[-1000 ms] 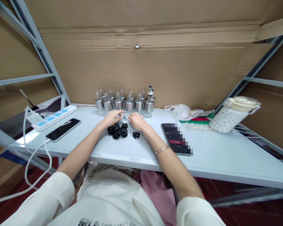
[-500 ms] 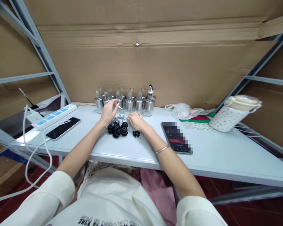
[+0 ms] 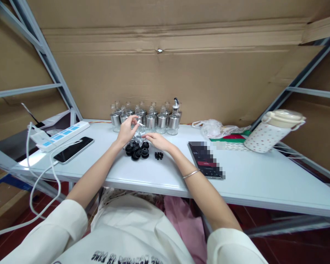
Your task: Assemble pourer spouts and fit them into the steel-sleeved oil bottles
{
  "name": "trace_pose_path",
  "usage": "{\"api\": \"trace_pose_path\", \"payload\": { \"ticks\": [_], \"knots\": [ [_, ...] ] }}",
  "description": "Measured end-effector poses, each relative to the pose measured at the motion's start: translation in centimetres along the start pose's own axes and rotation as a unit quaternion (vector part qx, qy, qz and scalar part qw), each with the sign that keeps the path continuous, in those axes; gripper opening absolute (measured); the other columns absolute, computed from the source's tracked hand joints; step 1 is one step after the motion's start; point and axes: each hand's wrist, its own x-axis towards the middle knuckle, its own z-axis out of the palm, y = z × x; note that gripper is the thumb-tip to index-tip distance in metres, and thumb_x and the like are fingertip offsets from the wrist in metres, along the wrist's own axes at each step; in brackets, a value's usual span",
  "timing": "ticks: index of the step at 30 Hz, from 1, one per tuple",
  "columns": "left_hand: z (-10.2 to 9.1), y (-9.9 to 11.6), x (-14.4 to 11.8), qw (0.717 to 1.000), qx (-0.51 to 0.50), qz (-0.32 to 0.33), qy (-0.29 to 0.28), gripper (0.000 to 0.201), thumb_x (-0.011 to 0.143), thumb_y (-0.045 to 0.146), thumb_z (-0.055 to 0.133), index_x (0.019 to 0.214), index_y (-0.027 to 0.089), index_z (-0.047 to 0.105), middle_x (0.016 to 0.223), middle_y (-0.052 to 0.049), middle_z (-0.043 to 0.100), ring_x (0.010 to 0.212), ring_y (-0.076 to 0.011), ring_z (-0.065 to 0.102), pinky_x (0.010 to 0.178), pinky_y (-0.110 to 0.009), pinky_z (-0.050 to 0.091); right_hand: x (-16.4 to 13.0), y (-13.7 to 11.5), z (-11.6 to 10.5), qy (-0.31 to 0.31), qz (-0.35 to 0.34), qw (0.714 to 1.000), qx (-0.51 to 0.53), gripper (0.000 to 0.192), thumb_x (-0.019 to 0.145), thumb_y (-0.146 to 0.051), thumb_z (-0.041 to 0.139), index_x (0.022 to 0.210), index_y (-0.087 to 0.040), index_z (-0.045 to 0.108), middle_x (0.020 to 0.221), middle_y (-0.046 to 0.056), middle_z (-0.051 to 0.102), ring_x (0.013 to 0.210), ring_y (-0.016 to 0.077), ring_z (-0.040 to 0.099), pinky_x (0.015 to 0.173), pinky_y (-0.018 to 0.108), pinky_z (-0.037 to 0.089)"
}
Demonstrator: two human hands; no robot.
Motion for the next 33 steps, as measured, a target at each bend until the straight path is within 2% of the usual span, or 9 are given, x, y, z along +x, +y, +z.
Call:
{"api": "trace_pose_path", "payload": {
  "ticks": [4,8,12,18,21,23,25,30,33],
  "knots": [
    [0.2,0.4,-0.1,0.999,-0.033,0.017,-0.012,0.026,0.083,0.013,0.054,0.108,0.017,0.051,0.085,-0.002,0.060,0.082,-0.0140,0.060,0.084,-0.027,0.047,0.1,-0.1,-0.2,0.099,0.029,0.993,0.059,0.028,0.085,-0.031,0.052,0.103,-0.016,0.067,0.107,0.009,0.071,0.101,0.0212,0.064,0.092,0.038,0.046],
    [0.6,1.0,-0.4,0.996,-0.088,0.013,-0.029,0.032,0.083,0.014,0.056,0.113,0.019,0.046,0.085,0.000,0.060,0.079,-0.0119,0.063,0.080,-0.025,0.050,0.0,-0.2,-0.7,0.202,0.046,0.977,0.048,0.022,0.077,-0.037,0.059,0.082,-0.017,0.068,0.088,0.006,0.072,0.085,0.0206,0.064,0.084,0.036,0.047],
    [0.8,1.8,-0.9,0.994,-0.097,0.039,-0.035,0.031,0.083,0.014,0.058,0.112,0.020,0.046,0.087,0.000,0.062,0.084,-0.0114,0.064,0.083,-0.024,0.049,-0.3,-0.8,-1.2,0.247,0.061,0.967,0.021,0.030,0.076,-0.045,0.059,0.069,-0.017,0.065,0.072,0.004,0.069,0.073,0.0192,0.062,0.078,0.033,0.046],
    [0.6,2.6,-1.3,0.993,-0.062,0.080,-0.062,0.026,0.090,0.017,0.050,0.116,0.020,0.047,0.097,-0.003,0.068,0.094,-0.0137,0.066,0.088,-0.026,0.049,-0.2,-0.4,-1.7,0.288,0.083,0.953,0.044,0.025,0.076,-0.040,0.058,0.068,-0.017,0.064,0.073,0.005,0.070,0.074,0.0203,0.063,0.073,0.032,0.047],
    [0.2,2.4,-1.2,0.993,-0.029,0.097,-0.053,0.026,0.092,0.021,0.048,0.118,0.020,0.049,0.106,-0.005,0.068,0.102,-0.0159,0.064,0.094,-0.029,0.047,-0.2,0.0,-2.4,0.313,0.074,0.945,0.064,0.026,0.077,-0.041,0.056,0.070,-0.017,0.064,0.074,0.005,0.071,0.072,0.0199,0.064,0.073,0.033,0.048],
    [-0.1,2.2,-0.9,0.994,-0.010,0.100,-0.039,0.030,0.092,0.025,0.050,0.121,0.020,0.048,0.111,-0.006,0.066,0.106,-0.0170,0.062,0.095,-0.031,0.046,-0.4,0.1,-3.1,0.312,0.069,0.946,0.063,0.026,0.077,-0.041,0.056,0.070,-0.017,0.064,0.074,0.005,0.070,0.072,0.0194,0.063,0.073,0.032,0.048],
    [-0.5,2.0,-0.7,0.993,0.016,0.108,-0.048,0.035,0.090,0.029,0.054,0.123,0.020,0.049,0.117,-0.008,0.064,0.112,-0.0193,0.059,0.097,-0.033,0.044,-0.7,-0.1,-3.8,0.282,0.061,0.956,0.053,0.024,0.075,-0.041,0.059,0.071,-0.018,0.064,0.075,0.004,0.070,0.072,0.0190,0.063,0.073,0.032,0.048],
    [-0.8,2.3,-0.5,0.970,0.096,0.162,-0.152,0.036,0.084,0.036,0.063,0.116,0.019,0.058,0.119,-0.009,0.063,0.120,-0.0242,0.051,0.099,-0.037,0.038,-1.4,-0.7,-4.4,0.191,0.033,0.980,0.044,0.023,0.074,-0.040,0.061,0.071,-0.018,0.065,0.075,0.004,0.069,0.074,0.0187,0.062,0.076,0.034,0.048],
    [-0.7,2.5,-0.7,0.964,0.100,0.181,-0.169,0.041,0.082,0.042,0.065,0.114,0.018,0.059,0.115,-0.010,0.063,0.114,-0.0230,0.052,0.096,-0.034,0.038,-1.4,-0.8,-4.1,0.169,0.028,0.984,0.052,0.024,0.074,-0.040,0.060,0.073,-0.017,0.066,0.077,0.005,0.070,0.075,0.0187,0.062,0.077,0.035,0.049]
  ]
}}
